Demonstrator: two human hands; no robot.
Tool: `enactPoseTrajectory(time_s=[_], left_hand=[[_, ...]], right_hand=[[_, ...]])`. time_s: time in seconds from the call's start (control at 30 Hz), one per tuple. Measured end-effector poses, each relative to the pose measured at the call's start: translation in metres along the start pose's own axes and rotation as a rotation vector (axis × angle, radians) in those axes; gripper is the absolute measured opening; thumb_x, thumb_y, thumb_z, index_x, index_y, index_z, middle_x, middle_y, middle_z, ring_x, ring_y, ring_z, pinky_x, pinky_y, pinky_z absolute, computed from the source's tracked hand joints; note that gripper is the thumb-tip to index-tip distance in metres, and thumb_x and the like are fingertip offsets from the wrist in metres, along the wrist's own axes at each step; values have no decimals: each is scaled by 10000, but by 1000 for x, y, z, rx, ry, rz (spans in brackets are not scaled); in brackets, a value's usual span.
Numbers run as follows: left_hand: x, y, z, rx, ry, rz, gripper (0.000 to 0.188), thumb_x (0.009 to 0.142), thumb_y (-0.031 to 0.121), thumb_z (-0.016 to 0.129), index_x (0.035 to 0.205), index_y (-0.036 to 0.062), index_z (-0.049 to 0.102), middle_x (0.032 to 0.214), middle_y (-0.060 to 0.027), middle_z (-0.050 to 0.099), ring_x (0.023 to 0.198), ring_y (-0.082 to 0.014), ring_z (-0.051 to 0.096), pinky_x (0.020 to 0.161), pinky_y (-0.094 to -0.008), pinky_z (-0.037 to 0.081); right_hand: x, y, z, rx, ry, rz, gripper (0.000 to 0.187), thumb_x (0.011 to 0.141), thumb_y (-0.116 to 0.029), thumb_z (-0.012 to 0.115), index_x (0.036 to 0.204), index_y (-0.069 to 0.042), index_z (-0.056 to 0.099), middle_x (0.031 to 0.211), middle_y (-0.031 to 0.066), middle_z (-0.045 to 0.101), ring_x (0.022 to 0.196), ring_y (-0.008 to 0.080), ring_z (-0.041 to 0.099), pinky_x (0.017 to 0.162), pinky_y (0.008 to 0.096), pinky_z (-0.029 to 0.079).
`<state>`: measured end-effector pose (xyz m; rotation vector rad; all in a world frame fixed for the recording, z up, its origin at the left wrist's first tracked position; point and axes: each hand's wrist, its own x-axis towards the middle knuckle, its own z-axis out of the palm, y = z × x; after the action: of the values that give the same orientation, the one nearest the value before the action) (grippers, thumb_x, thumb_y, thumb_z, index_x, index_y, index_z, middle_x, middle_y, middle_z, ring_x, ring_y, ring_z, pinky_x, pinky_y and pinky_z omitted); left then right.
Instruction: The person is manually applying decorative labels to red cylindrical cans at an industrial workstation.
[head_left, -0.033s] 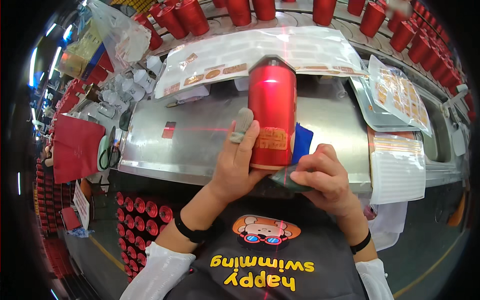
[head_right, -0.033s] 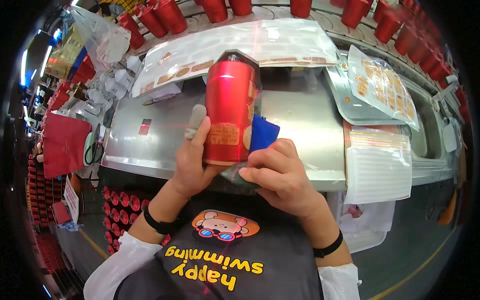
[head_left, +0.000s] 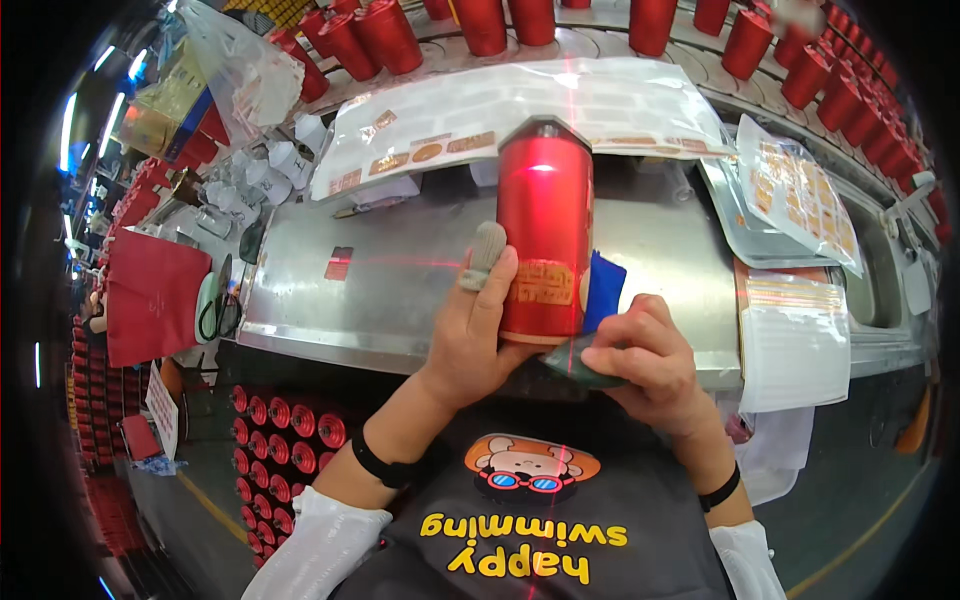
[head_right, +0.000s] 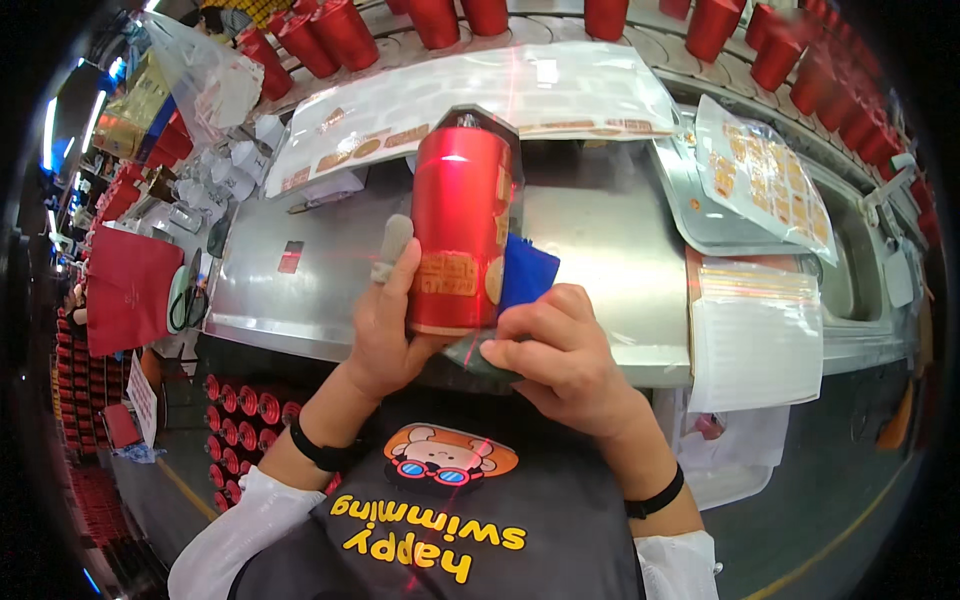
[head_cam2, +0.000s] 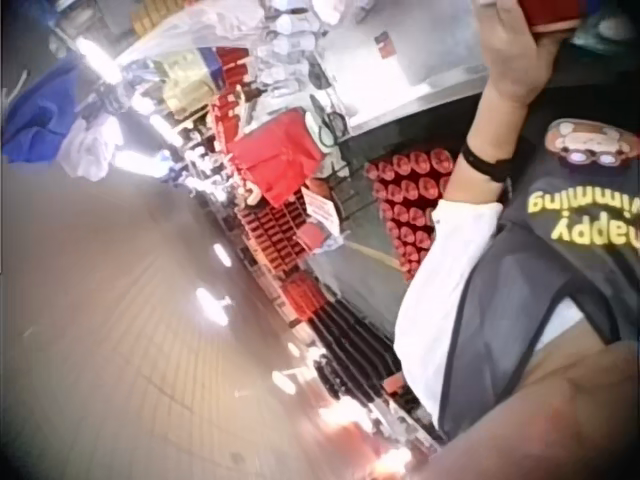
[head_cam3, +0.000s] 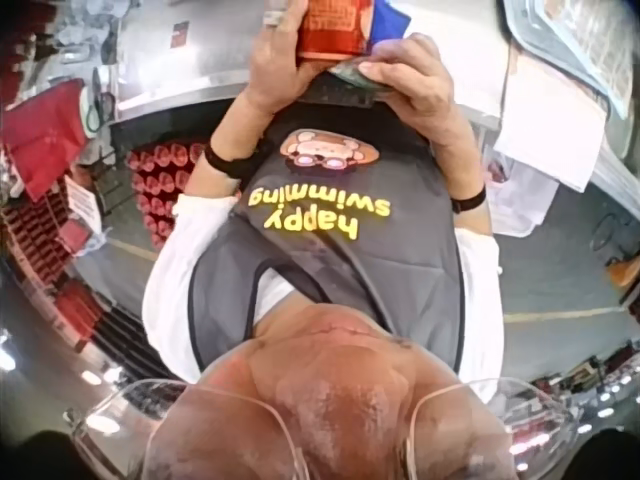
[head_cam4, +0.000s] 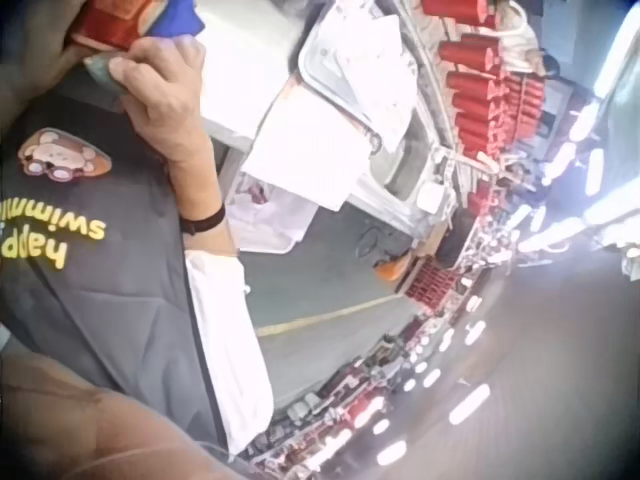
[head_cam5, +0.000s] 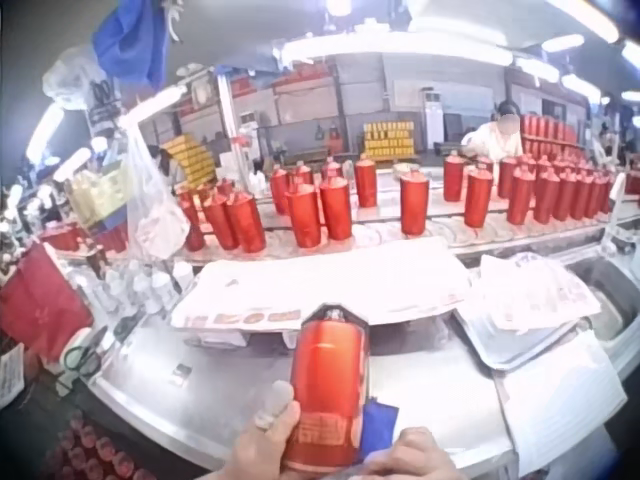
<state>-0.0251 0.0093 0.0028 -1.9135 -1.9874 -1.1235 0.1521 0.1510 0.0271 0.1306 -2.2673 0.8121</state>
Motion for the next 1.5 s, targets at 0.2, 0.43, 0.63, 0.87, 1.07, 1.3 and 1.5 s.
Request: enactPoseTrajectory(time_s=[0.2,0.43,0.63,0.87,1.07,1.3,1.5], left_hand=[[-6,0,3,-130,1,-91,819,760,318,756,1352,-76,349,1347,-322,405,1246,-471,417,1064,-507,314],[0,5,3,-114,57,-95,955,748,386,757,1411,-55,229,1387,-277,365,1248,-449,415,1093,-522,231],[-1,0,1,14,80,-69,1002,740,447,746,1425,-46,206,1395,-210,395,1247,-398,440,1094,-579,159],[-4,-6,-1,-3,-2,-60,944,772,442,717,1417,-50,236,1329,-207,476,1230,-341,481,1091,-584,160],[-11,-7,4,-221,25,-155,867,828,431,659,1406,-68,250,1313,-224,489,1215,-362,487,1092,-565,177],[22,14,-30,218,-114,87,850,782,360,726,1416,-2,290,1365,-232,434,1244,-387,449,1114,-564,142],[16,0,-8,123,-12,90,958,682,414,793,1380,-35,314,1351,-259,408,1276,-428,376,1102,-616,113]], right_hand=[[-13,6,-4,2,10,44,362,549,-27,742,892,-94,649,899,29,583,767,233,486,728,351,372],[46,11,-18,89,-44,283,196,747,-79,710,927,-68,635,793,97,589,715,263,564,641,343,442],[73,9,-21,151,-147,194,136,760,-44,685,872,-23,611,748,109,559,649,272,560,586,362,444],[56,13,-15,164,5,344,128,791,-52,684,896,-15,621,753,98,573,621,194,561,546,289,434],[32,11,-13,179,152,318,182,785,-28,700,960,-39,650,792,82,587,659,153,563,575,269,448],[11,-6,-52,115,71,408,193,804,-49,680,978,-5,610,783,99,582,697,215,585,605,299,458],[-7,25,-107,-289,140,399,363,802,75,550,1153,-17,570,1151,182,586,1038,303,576,845,338,473]])
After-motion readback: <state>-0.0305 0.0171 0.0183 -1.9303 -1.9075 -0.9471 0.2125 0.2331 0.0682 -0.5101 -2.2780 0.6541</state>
